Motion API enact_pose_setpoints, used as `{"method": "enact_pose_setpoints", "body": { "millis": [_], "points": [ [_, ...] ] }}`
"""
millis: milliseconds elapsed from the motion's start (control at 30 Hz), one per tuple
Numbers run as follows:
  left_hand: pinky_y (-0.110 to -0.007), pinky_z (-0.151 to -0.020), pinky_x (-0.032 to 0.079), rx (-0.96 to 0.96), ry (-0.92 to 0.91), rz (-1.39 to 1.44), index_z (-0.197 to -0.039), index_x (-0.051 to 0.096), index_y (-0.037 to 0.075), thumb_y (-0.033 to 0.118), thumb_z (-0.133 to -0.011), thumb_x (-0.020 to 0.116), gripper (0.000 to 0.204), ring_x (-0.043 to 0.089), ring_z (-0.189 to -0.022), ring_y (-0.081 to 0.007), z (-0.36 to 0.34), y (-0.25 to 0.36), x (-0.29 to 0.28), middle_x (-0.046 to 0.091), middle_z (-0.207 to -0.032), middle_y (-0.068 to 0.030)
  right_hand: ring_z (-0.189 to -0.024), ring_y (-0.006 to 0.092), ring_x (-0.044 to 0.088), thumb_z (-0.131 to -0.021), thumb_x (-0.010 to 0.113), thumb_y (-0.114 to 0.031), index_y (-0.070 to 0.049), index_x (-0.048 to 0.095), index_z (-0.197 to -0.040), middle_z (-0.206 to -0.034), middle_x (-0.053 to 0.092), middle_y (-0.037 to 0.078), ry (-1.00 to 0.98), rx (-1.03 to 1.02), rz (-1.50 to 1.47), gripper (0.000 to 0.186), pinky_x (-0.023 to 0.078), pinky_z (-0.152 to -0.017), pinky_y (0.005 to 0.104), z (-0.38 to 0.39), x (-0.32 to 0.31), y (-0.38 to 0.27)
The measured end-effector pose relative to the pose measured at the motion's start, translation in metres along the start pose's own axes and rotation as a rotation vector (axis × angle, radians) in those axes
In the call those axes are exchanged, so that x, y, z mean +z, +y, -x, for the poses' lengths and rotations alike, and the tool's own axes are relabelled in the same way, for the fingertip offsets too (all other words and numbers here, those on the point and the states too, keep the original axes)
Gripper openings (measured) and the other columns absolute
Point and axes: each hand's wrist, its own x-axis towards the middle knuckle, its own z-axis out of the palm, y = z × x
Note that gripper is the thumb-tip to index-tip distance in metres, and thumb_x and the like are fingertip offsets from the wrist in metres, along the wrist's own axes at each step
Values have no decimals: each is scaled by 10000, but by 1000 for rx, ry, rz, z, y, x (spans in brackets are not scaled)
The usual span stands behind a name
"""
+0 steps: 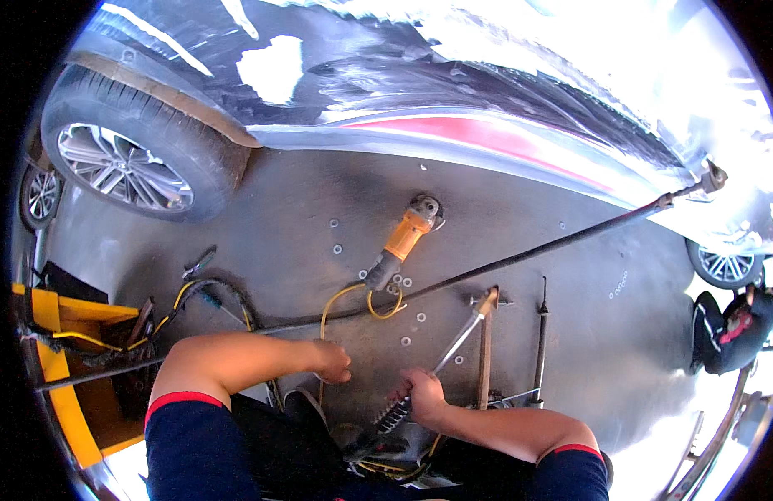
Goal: The person uses a slide hammer to pull dents from a car door panel, followed by using a hammer and a body block to reshape and smooth the metal surface.
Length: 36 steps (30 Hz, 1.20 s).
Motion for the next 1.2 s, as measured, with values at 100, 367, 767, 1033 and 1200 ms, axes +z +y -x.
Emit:
{"method": "enact_pose_setpoints", "body": {
  "millis": [100,367,767,1033,1200],
  "points": [
    [-474,-1033,468,-134,-97,324,-1170,672,-55,488,-991,408,630,603,-1204,-432,20,8,57,644,-1232,-299,-624,263,550,-904,576,-171,-58,523,-757,-650,466,78,-358,76,-65,193,494,-633,434,46,48,-50],
    [-446,-924,519,21,64,1680,-1231,627,26,387,-1036,417,461,649,-1054,-361,93,119,85,678,-1100,-237,-660,262,554,-922,512,-229,-101,401,-675,-660,451,75,-708,-27,48,299,481,-677,449,121,122,-181],
    [-360,-622,565,-133,296,2220,-1045,626,81,390,-1026,510,331,680,-704,-228,127,190,86,675,-858,-96,-535,204,623,-999,539,-342,-122,440,-640,-559,435,3,-1094,21,169,432,409,-482,311,136,148,-199],
    [-319,-611,532,-42,382,2136,-1048,628,91,562,-1015,428,512,657,-691,-207,129,193,69,674,-850,-79,-531,208,621,-1009,527,-346,-116,439,-636,-555,439,10,-1108,9,192,447,413,-497,307,135,145,-213],
    [-313,-644,533,-70,401,2166,-1090,622,86,576,-1024,400,542,657,-724,-197,133,194,62,671,-856,-74,-533,210,619,-1013,522,-337,-113,440,-636,-553,436,17,-1146,6,178,446,415,-498,310,133,146,-212]
  ]
}}
